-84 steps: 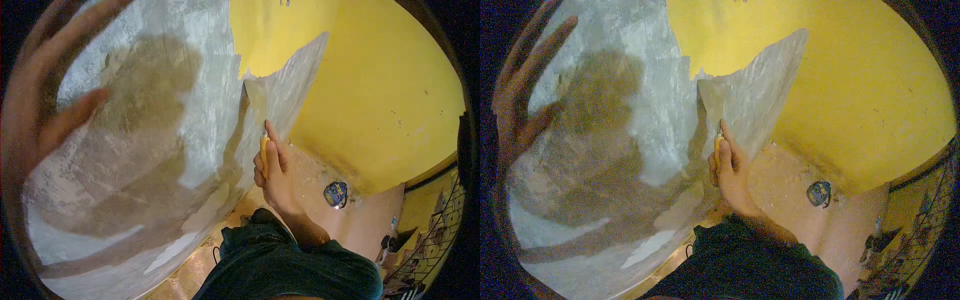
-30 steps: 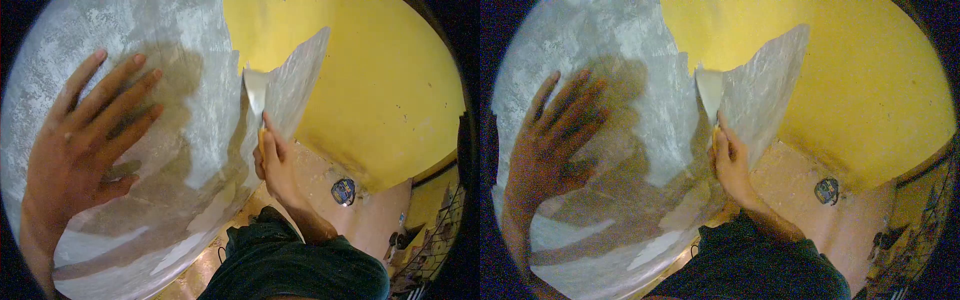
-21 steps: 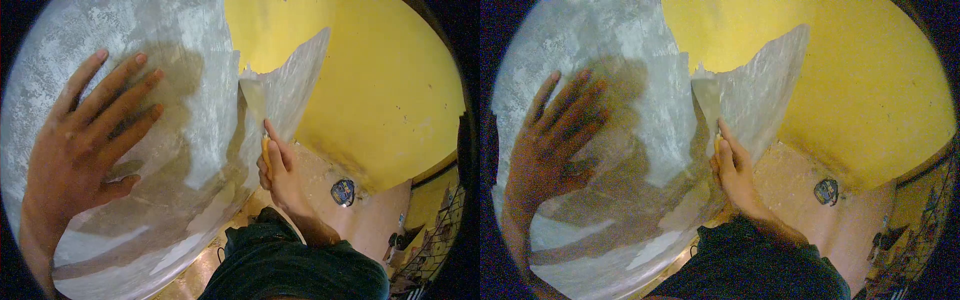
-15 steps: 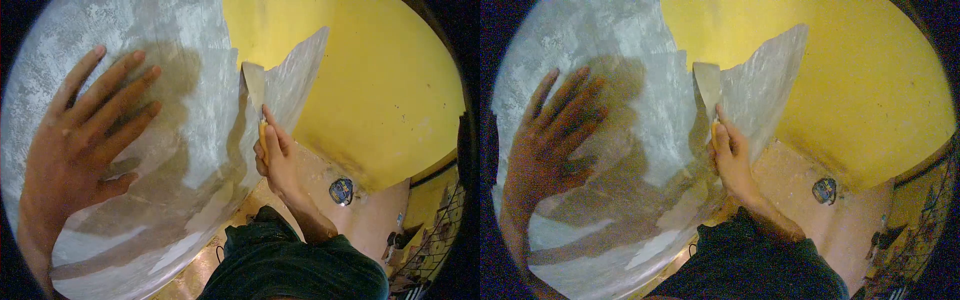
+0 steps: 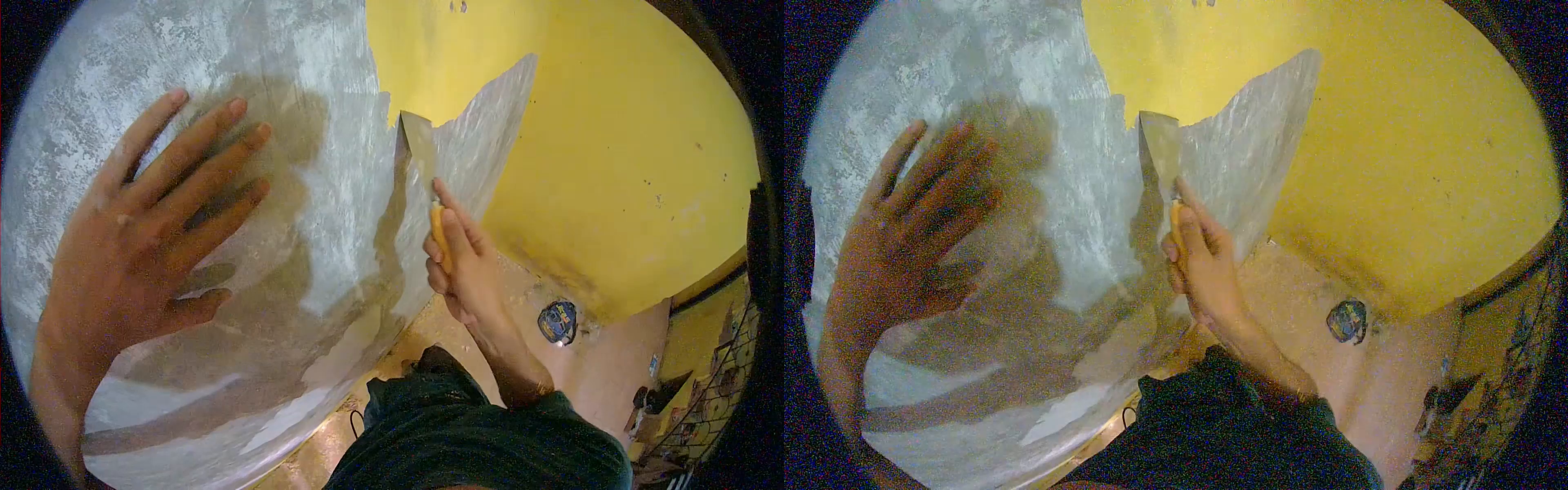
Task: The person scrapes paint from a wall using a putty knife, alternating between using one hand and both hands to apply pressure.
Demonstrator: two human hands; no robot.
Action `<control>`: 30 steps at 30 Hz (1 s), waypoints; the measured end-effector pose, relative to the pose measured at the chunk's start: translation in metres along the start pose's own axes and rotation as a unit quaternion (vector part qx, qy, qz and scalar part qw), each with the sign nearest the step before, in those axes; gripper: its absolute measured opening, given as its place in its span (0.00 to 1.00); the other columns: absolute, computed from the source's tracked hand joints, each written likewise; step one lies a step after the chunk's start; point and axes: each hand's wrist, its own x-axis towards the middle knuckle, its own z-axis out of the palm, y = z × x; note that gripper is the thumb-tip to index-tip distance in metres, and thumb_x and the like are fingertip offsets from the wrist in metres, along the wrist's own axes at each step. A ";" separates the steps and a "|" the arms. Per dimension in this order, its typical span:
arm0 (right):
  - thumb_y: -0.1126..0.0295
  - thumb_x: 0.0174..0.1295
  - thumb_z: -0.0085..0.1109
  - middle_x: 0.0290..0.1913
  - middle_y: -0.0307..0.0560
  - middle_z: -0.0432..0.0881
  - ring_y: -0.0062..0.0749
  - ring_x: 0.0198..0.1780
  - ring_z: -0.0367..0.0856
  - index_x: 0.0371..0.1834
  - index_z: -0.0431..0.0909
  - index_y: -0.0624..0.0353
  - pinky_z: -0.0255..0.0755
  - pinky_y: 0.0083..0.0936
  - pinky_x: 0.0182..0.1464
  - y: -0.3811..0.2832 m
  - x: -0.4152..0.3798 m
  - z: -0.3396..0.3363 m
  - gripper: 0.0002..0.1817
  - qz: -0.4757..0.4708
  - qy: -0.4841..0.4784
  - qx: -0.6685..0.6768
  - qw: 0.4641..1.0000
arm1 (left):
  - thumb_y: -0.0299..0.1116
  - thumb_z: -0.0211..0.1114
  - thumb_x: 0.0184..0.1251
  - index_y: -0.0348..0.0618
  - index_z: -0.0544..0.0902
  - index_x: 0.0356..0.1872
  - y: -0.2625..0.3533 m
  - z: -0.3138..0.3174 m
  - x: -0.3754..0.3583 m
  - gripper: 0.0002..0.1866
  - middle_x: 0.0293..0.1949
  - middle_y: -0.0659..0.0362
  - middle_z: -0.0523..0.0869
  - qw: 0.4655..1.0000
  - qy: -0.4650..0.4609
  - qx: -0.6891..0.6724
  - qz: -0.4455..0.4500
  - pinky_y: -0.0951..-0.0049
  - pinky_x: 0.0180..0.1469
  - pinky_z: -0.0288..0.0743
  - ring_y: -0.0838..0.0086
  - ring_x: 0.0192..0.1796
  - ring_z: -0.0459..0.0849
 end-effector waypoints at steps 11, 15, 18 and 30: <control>0.54 0.74 0.42 0.23 0.31 0.61 0.12 0.18 0.53 0.74 0.58 0.42 0.50 0.09 0.17 -0.001 -0.021 0.008 0.26 0.020 -0.010 0.039 0.999 | 0.44 0.73 0.25 0.45 0.79 0.53 0.001 -0.002 -0.001 0.40 0.67 0.52 0.68 1.000 -0.017 0.002 0.005 0.45 0.75 0.45 0.54 0.73 0.59; 0.55 0.74 0.42 0.24 0.31 0.61 0.12 0.19 0.53 0.74 0.57 0.42 0.50 0.10 0.16 -0.002 -0.011 0.004 0.26 0.038 -0.009 0.033 0.999 | 0.43 0.73 0.25 0.45 0.79 0.53 0.001 0.000 0.000 0.41 0.67 0.52 0.68 1.000 -0.009 -0.017 0.005 0.45 0.76 0.44 0.54 0.73 0.59; 0.55 0.74 0.43 0.24 0.31 0.61 0.12 0.19 0.53 0.74 0.57 0.42 0.49 0.11 0.15 0.009 -0.014 0.004 0.26 0.003 -0.022 0.015 1.000 | 0.44 0.74 0.25 0.45 0.79 0.53 0.001 -0.001 -0.002 0.42 0.67 0.52 0.69 1.000 -0.009 -0.011 0.009 0.45 0.75 0.44 0.55 0.73 0.59; 0.55 0.74 0.42 0.20 0.31 0.60 0.12 0.16 0.52 0.74 0.57 0.48 0.49 0.12 0.16 -0.005 0.002 0.004 0.27 -0.028 0.023 0.004 0.999 | 0.45 0.74 0.27 0.46 0.79 0.55 0.001 -0.002 -0.004 0.42 0.68 0.51 0.68 0.999 -0.030 -0.020 0.008 0.48 0.77 0.42 0.55 0.74 0.58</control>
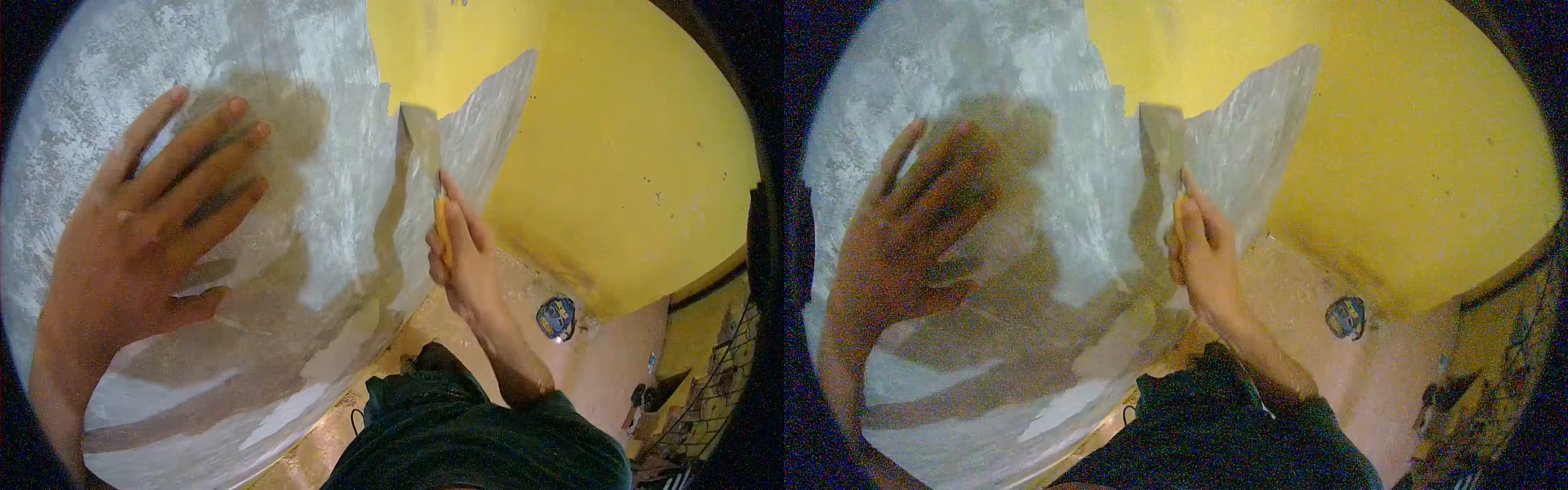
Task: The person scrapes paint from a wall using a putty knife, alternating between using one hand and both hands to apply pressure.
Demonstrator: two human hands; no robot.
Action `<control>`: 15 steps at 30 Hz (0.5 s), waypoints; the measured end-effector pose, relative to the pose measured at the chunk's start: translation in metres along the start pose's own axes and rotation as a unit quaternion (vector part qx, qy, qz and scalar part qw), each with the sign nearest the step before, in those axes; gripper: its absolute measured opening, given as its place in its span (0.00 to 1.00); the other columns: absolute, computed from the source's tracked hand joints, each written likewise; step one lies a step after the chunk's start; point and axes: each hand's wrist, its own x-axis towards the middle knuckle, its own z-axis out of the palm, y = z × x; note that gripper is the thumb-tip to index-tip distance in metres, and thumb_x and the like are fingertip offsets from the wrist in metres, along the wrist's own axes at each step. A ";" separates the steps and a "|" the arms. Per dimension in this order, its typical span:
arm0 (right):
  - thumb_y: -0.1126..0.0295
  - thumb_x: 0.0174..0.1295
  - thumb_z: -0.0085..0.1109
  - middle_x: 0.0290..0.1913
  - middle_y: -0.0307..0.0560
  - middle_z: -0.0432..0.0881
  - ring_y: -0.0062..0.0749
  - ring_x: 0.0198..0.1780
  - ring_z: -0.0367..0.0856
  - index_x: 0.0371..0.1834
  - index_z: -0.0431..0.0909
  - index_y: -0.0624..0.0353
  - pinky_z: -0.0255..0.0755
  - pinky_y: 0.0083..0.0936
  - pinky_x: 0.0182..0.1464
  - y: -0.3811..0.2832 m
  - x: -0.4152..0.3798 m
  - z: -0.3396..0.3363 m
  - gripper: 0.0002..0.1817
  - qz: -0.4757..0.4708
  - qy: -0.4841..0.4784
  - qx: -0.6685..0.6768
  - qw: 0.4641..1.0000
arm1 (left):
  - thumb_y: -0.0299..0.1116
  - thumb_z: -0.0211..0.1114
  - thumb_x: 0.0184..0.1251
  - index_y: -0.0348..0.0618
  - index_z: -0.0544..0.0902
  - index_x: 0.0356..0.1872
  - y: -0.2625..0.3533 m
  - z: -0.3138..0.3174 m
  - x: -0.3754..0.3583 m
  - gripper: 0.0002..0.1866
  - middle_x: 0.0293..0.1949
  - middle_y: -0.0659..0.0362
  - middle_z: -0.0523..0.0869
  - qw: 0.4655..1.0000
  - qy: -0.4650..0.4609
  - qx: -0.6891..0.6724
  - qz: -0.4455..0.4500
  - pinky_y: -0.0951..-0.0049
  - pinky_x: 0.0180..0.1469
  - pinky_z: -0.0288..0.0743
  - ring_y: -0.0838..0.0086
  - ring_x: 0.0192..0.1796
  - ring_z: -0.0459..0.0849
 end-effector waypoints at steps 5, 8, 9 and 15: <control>0.55 0.74 0.42 0.20 0.29 0.59 0.12 0.16 0.51 0.74 0.57 0.48 0.48 0.11 0.16 0.016 -0.003 -0.008 0.27 -0.011 -0.057 -0.035 0.998 | 0.46 0.74 0.28 0.46 0.79 0.55 0.000 -0.001 0.001 0.41 0.67 0.51 0.68 1.000 0.006 0.005 -0.010 0.48 0.76 0.43 0.55 0.73 0.58; 0.54 0.74 0.41 0.20 0.28 0.58 0.11 0.16 0.50 0.74 0.57 0.45 0.45 0.11 0.16 -0.003 0.002 0.002 0.26 0.008 -0.007 -0.002 1.000 | 0.46 0.74 0.27 0.46 0.79 0.55 0.002 0.000 0.003 0.42 0.67 0.51 0.69 1.000 0.001 0.009 -0.002 0.47 0.76 0.44 0.54 0.73 0.59; 0.54 0.74 0.41 0.20 0.28 0.58 0.11 0.16 0.50 0.74 0.57 0.45 0.45 0.11 0.16 0.003 -0.002 0.001 0.26 0.011 -0.006 0.001 1.000 | 0.46 0.74 0.26 0.46 0.79 0.55 0.001 0.000 0.002 0.42 0.67 0.51 0.69 1.000 0.008 0.020 0.001 0.46 0.76 0.44 0.54 0.73 0.60; 0.55 0.75 0.41 0.20 0.29 0.58 0.11 0.16 0.51 0.74 0.57 0.41 0.46 0.11 0.15 0.010 -0.006 0.000 0.26 0.014 -0.028 -0.015 0.999 | 0.47 0.74 0.23 0.45 0.79 0.54 0.001 0.001 0.002 0.44 0.67 0.52 0.69 1.000 -0.001 0.007 -0.002 0.45 0.75 0.44 0.53 0.72 0.61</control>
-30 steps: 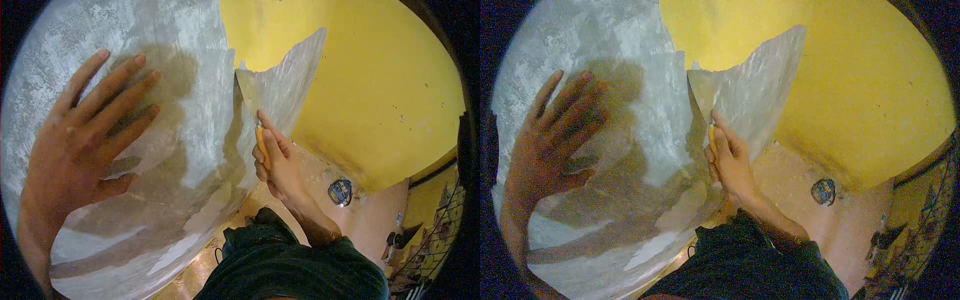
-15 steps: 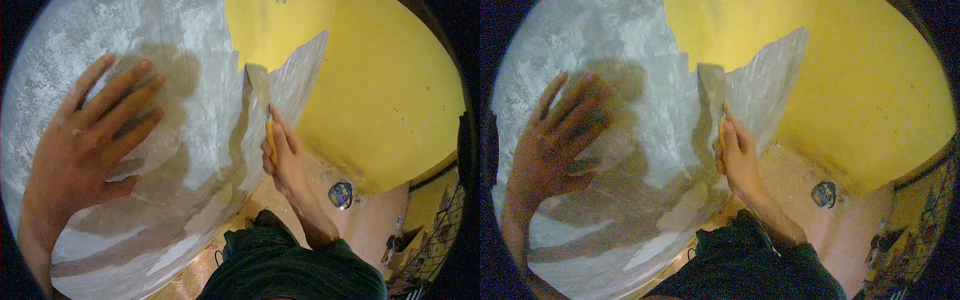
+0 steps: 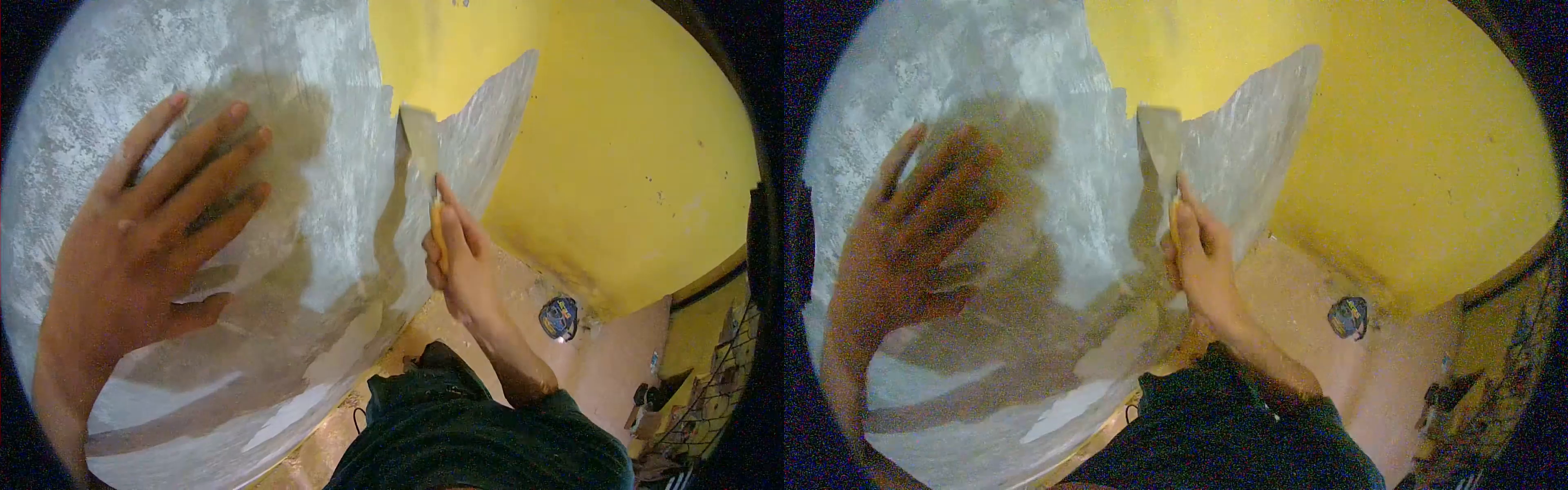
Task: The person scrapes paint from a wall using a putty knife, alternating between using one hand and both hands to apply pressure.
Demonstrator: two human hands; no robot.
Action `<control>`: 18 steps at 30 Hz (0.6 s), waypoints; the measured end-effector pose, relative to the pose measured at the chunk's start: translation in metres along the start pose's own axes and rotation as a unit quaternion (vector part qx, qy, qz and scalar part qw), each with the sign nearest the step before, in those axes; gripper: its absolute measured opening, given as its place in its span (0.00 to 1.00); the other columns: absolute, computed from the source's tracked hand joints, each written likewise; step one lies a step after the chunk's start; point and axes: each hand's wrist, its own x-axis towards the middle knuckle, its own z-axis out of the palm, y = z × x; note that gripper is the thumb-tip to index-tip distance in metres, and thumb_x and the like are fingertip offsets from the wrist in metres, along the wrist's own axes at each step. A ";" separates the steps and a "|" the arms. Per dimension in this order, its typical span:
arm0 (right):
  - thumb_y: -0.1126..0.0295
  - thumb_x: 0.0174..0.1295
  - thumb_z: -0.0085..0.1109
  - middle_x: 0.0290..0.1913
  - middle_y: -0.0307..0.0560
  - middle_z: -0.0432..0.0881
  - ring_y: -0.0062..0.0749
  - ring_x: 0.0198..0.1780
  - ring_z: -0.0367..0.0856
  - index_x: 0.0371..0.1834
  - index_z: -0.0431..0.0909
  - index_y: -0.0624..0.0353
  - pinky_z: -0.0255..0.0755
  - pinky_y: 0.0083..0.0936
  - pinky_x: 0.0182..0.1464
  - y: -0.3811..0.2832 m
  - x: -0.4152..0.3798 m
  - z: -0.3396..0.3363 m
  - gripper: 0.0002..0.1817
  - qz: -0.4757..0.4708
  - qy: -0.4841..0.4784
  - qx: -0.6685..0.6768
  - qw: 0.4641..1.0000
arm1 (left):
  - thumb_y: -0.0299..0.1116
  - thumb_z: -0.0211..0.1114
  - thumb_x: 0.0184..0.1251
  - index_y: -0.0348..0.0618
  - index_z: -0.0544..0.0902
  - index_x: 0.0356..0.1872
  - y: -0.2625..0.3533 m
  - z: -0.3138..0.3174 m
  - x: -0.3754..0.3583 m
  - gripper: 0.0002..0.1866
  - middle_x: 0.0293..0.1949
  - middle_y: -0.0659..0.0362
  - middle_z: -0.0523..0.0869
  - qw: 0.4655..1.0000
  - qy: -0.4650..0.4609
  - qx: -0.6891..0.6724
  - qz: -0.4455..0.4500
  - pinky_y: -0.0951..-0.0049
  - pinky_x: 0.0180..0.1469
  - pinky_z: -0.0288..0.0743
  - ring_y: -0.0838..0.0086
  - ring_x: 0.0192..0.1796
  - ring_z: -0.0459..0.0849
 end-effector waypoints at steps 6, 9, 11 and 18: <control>0.55 0.75 0.41 0.20 0.28 0.57 0.11 0.17 0.51 0.75 0.55 0.44 0.46 0.11 0.16 0.002 0.002 0.002 0.27 -0.031 -0.014 -0.042 0.999 | 0.47 0.74 0.22 0.46 0.78 0.56 0.001 -0.001 -0.001 0.45 0.67 0.52 0.69 1.000 -0.009 -0.012 -0.008 0.46 0.76 0.43 0.55 0.73 0.59; 0.55 0.75 0.41 0.20 0.28 0.55 0.12 0.17 0.51 0.75 0.55 0.47 0.46 0.12 0.16 -0.004 0.007 0.005 0.27 -0.030 0.025 -0.013 0.999 | 0.47 0.74 0.22 0.46 0.78 0.56 0.002 0.000 0.000 0.45 0.67 0.52 0.68 1.000 0.000 -0.018 -0.011 0.47 0.76 0.42 0.55 0.73 0.59; 0.54 0.74 0.42 0.21 0.27 0.54 0.11 0.18 0.52 0.75 0.55 0.49 0.46 0.12 0.16 0.006 0.005 0.002 0.28 -0.055 -0.001 -0.026 0.998 | 0.47 0.74 0.23 0.46 0.78 0.56 0.002 0.001 -0.002 0.45 0.68 0.52 0.68 1.000 -0.004 -0.008 -0.005 0.46 0.76 0.42 0.55 0.73 0.59; 0.55 0.74 0.42 0.21 0.27 0.55 0.11 0.18 0.52 0.75 0.54 0.50 0.47 0.12 0.16 -0.004 0.003 0.005 0.29 -0.041 0.017 -0.018 0.999 | 0.47 0.73 0.25 0.45 0.78 0.56 0.002 0.000 -0.003 0.44 0.68 0.51 0.68 1.000 0.012 -0.003 0.002 0.44 0.76 0.43 0.54 0.73 0.59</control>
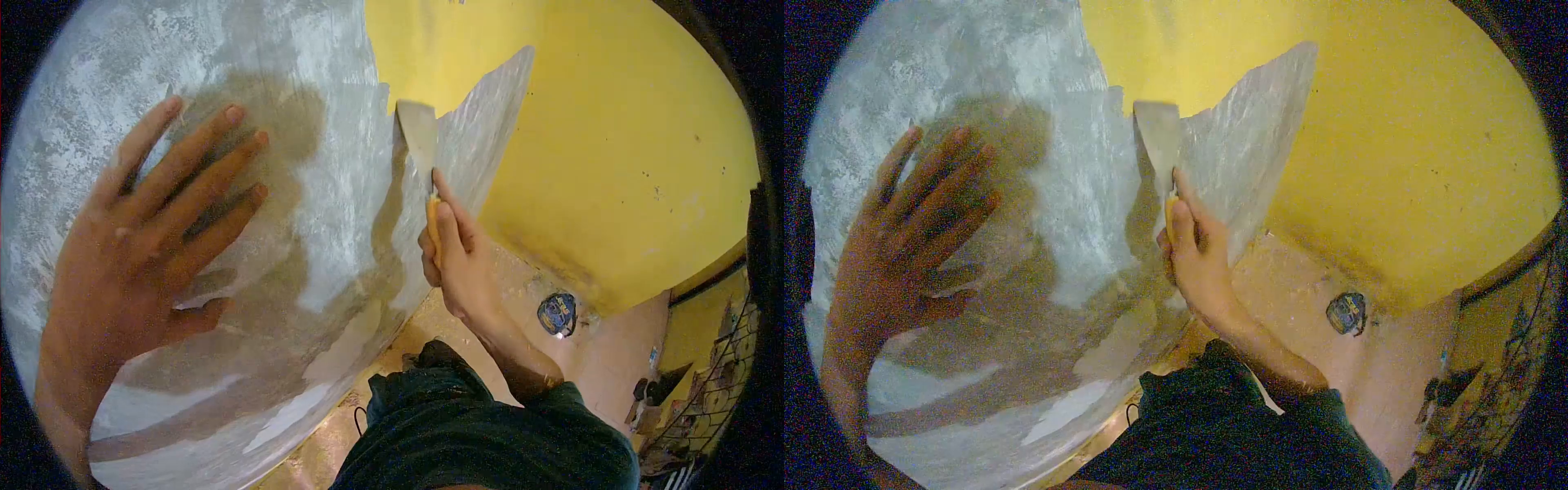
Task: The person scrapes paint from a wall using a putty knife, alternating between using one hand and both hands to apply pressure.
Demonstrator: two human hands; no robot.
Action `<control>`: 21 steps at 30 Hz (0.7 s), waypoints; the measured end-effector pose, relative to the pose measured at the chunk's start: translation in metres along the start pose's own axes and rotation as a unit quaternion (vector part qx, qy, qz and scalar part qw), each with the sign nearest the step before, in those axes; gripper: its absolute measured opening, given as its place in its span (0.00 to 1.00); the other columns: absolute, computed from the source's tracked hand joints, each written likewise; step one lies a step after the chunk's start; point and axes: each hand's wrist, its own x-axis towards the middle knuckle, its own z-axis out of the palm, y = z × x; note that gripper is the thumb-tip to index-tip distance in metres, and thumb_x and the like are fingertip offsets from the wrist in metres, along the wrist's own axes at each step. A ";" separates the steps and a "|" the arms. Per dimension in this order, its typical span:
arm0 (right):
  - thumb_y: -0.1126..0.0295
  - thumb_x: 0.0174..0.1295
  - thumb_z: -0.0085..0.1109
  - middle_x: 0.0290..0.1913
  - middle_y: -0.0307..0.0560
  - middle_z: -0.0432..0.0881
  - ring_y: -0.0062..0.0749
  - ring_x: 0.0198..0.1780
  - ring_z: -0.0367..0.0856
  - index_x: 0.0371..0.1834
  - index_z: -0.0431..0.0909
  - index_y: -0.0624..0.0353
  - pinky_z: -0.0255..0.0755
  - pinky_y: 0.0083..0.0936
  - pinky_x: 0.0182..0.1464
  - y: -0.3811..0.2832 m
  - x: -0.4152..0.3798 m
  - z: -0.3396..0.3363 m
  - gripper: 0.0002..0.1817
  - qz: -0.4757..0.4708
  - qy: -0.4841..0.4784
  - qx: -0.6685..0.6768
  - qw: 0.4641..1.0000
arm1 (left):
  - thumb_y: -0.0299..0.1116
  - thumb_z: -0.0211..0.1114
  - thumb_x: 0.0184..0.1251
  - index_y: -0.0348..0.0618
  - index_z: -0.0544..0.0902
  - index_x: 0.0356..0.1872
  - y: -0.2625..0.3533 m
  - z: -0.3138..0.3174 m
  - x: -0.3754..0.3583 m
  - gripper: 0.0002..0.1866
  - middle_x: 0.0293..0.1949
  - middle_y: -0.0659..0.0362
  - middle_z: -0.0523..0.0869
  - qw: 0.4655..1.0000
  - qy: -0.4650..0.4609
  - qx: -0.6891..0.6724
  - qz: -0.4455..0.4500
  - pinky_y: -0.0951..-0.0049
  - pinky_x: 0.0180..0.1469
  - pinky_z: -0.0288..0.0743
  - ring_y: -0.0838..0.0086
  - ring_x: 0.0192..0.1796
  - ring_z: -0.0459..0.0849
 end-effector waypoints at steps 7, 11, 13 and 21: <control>0.56 0.75 0.41 0.21 0.28 0.57 0.11 0.17 0.51 0.74 0.56 0.50 0.48 0.11 0.16 0.005 0.000 -0.006 0.27 -0.005 -0.004 -0.044 0.999 | 0.48 0.72 0.24 0.45 0.78 0.55 0.000 -0.001 0.001 0.44 0.68 0.50 0.67 1.000 -0.017 -0.011 0.006 0.44 0.75 0.43 0.52 0.73 0.59; 0.56 0.75 0.41 0.21 0.29 0.59 0.11 0.17 0.51 0.74 0.56 0.49 0.48 0.11 0.16 -0.009 -0.010 -0.004 0.27 -0.020 -0.001 -0.040 0.999 | 0.47 0.73 0.24 0.44 0.78 0.55 -0.003 0.001 -0.001 0.44 0.68 0.51 0.67 1.000 -0.007 -0.011 0.002 0.45 0.76 0.43 0.52 0.73 0.58; 0.56 0.75 0.40 0.21 0.29 0.59 0.11 0.17 0.51 0.74 0.56 0.49 0.48 0.11 0.16 -0.008 -0.004 -0.005 0.27 -0.012 0.000 -0.040 0.999 | 0.46 0.73 0.24 0.44 0.78 0.55 -0.001 0.004 0.001 0.44 0.68 0.51 0.67 1.000 0.002 -0.027 0.012 0.45 0.76 0.43 0.53 0.73 0.58; 0.55 0.75 0.40 0.20 0.29 0.58 0.12 0.16 0.51 0.74 0.56 0.50 0.47 0.13 0.16 0.001 -0.004 -0.003 0.27 -0.020 0.017 -0.041 0.999 | 0.46 0.72 0.30 0.44 0.77 0.56 -0.001 0.002 0.000 0.42 0.69 0.49 0.66 1.000 -0.006 -0.009 0.007 0.45 0.75 0.43 0.54 0.74 0.57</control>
